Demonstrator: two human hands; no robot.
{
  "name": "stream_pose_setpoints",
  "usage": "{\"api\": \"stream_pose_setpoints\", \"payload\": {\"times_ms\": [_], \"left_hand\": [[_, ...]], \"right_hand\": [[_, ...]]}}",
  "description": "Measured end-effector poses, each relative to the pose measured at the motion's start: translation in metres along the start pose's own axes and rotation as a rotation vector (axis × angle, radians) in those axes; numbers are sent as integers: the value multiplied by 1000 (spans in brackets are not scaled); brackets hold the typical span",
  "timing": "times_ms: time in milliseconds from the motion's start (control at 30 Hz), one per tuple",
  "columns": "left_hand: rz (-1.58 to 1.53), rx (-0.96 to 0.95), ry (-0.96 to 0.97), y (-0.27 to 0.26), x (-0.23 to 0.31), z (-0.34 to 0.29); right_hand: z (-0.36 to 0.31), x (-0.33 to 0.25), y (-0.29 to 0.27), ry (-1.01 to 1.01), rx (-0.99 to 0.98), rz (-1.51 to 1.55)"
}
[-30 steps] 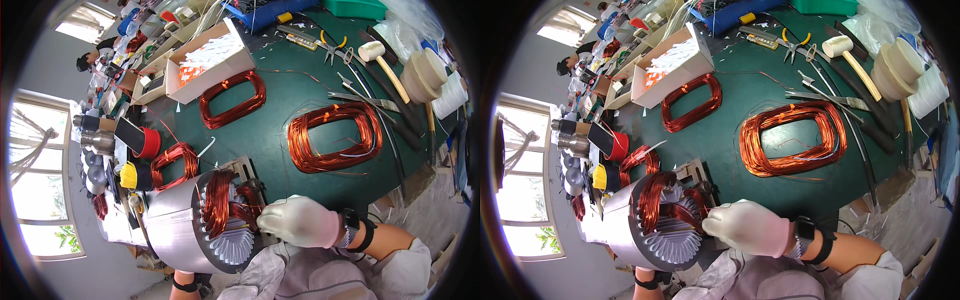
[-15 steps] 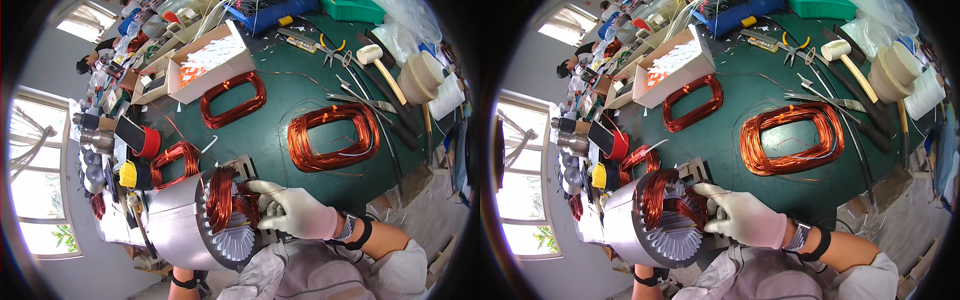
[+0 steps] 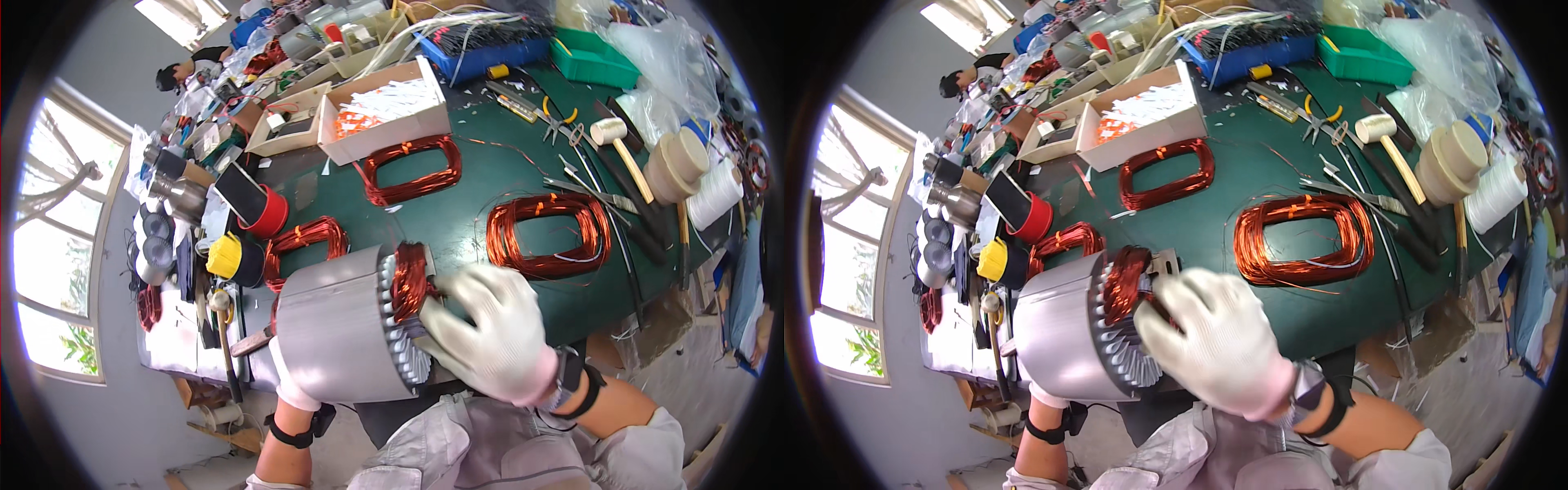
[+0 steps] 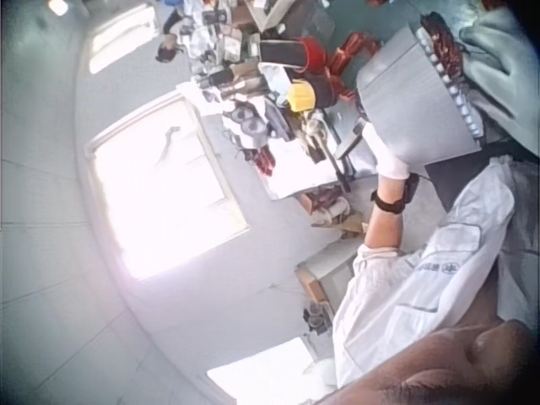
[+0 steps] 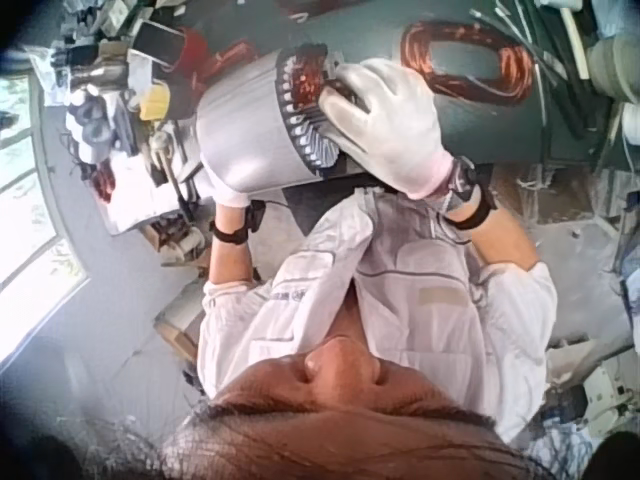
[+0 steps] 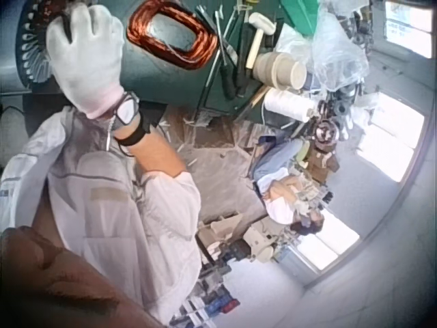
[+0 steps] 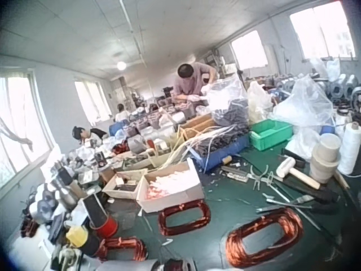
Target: The person inserts a yellow strip into a stator slot, fits a copper coil into the stator, and uses a metal tool to press it deeper. They then use a mallet and a wooden block to tap the coil into place before picking up another coil.
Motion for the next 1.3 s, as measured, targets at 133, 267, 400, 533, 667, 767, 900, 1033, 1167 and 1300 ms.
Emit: {"api": "stream_pose_setpoints", "payload": {"times_ms": [133, 267, 400, 533, 667, 767, 900, 1033, 1167, 1300], "left_hand": [[-15, 113, -6, -19, 9, -4], [63, 295, 19, -29, 45, 5], [39, 276, -5, -30, 39, 1], [39, 140, -8, -32, 38, 10], [-18, 73, -16, -27, 30, 11], [-68, 34, 36, -28, 36, 20], [25, 74, -7, -28, 33, 9], [70, 187, 40, -30, 37, 8], [78, 138, 120, -29, 33, 10], [20, 51, 94, -29, 33, 18]], "right_hand": [[-2, 19, 31, 84, -132, 176], [-4, 25, 35, 79, -175, 262], [-1, 34, 42, 53, -331, 306], [20, 29, 40, 118, -576, 293], [19, 43, 46, 123, -681, 302], [13, 44, 29, -26, -811, 0], [7, 55, 35, 3, -910, -74], [-5, 57, 30, -53, -991, -79], [-13, 60, 27, -113, -1036, -95], [-19, 64, 25, -171, -1042, -132]]}}
Point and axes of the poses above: each hand's wrist, its own z-axis towards the middle knuckle, its own y-axis out of the palm, x = y × z, the point moved 5 cm from there along z, towards the middle knuckle, and after that the axes turned 12 degrees about z, right-handed, at the moved point
